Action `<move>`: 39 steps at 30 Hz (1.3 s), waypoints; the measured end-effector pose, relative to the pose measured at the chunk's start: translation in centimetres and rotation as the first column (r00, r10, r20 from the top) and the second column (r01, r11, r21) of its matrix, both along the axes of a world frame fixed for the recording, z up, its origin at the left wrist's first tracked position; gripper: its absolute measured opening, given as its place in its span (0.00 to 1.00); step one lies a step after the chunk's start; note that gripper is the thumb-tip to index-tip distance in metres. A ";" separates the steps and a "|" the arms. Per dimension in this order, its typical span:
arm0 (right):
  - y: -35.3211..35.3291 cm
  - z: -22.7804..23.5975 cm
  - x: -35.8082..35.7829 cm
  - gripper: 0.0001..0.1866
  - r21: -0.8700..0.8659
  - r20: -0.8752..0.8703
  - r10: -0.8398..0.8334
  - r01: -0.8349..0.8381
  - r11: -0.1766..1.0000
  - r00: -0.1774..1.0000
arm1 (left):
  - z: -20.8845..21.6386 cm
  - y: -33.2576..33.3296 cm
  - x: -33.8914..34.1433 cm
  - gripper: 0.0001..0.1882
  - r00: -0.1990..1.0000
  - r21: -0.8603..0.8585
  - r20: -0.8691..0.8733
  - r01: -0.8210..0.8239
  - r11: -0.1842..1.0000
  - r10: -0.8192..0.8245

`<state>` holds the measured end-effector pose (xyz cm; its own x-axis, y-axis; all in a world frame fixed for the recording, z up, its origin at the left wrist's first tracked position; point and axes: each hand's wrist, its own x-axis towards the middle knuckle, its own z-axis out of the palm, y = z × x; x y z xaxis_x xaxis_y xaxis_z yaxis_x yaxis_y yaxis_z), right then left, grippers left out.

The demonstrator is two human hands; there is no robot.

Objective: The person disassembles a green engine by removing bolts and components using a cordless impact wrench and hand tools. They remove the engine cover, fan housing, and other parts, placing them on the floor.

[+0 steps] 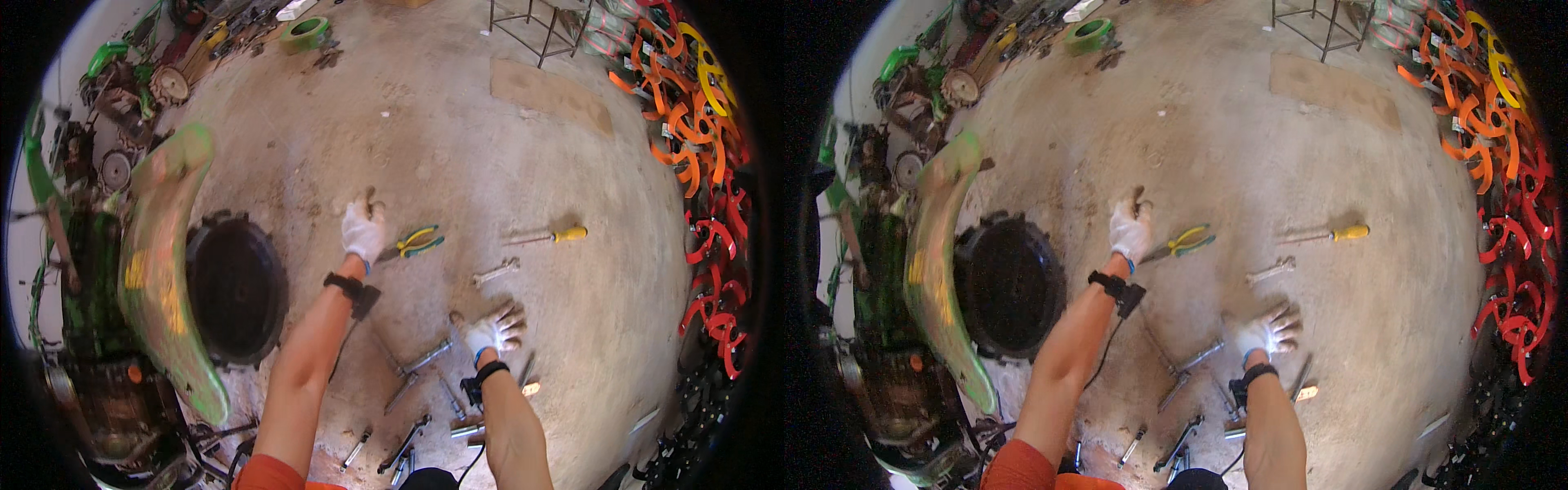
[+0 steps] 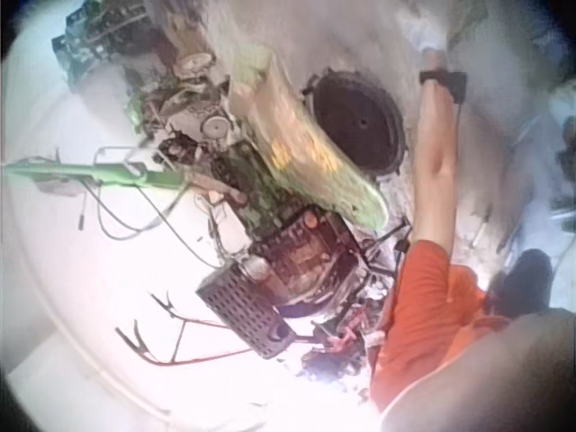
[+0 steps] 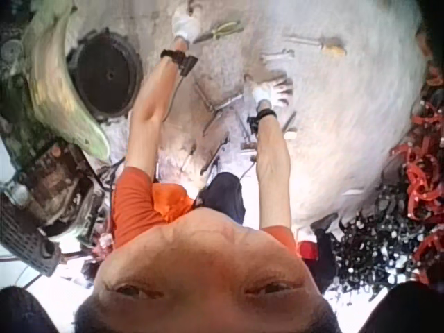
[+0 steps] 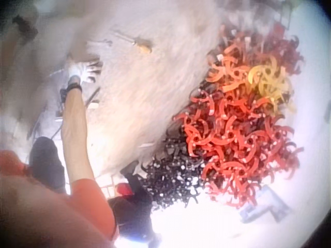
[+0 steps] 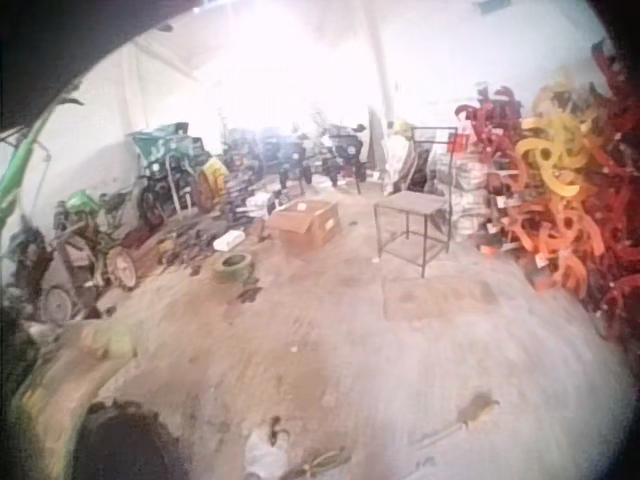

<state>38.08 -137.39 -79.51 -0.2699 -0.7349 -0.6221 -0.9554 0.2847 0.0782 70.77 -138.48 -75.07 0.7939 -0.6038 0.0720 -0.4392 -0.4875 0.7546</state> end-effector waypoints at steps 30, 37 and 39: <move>0.0 0.6 0.1 0.92 0.046 -0.099 0.095 -0.091 0.995 0.991 | 6.2 4.7 -13.0 0.14 0.960 -0.113 -0.268 0.052 0.992 -0.081; 0.2 1.5 -0.3 0.89 -0.016 -0.026 0.087 -0.087 0.996 0.996 | 12.7 22.6 -17.4 0.17 0.817 0.238 -0.282 0.568 0.788 -0.503; 0.4 1.8 -0.1 0.88 -0.021 -0.022 0.079 -0.080 0.997 0.997 | 13.2 28.7 -18.9 0.17 0.833 0.292 -0.276 0.548 0.784 -0.479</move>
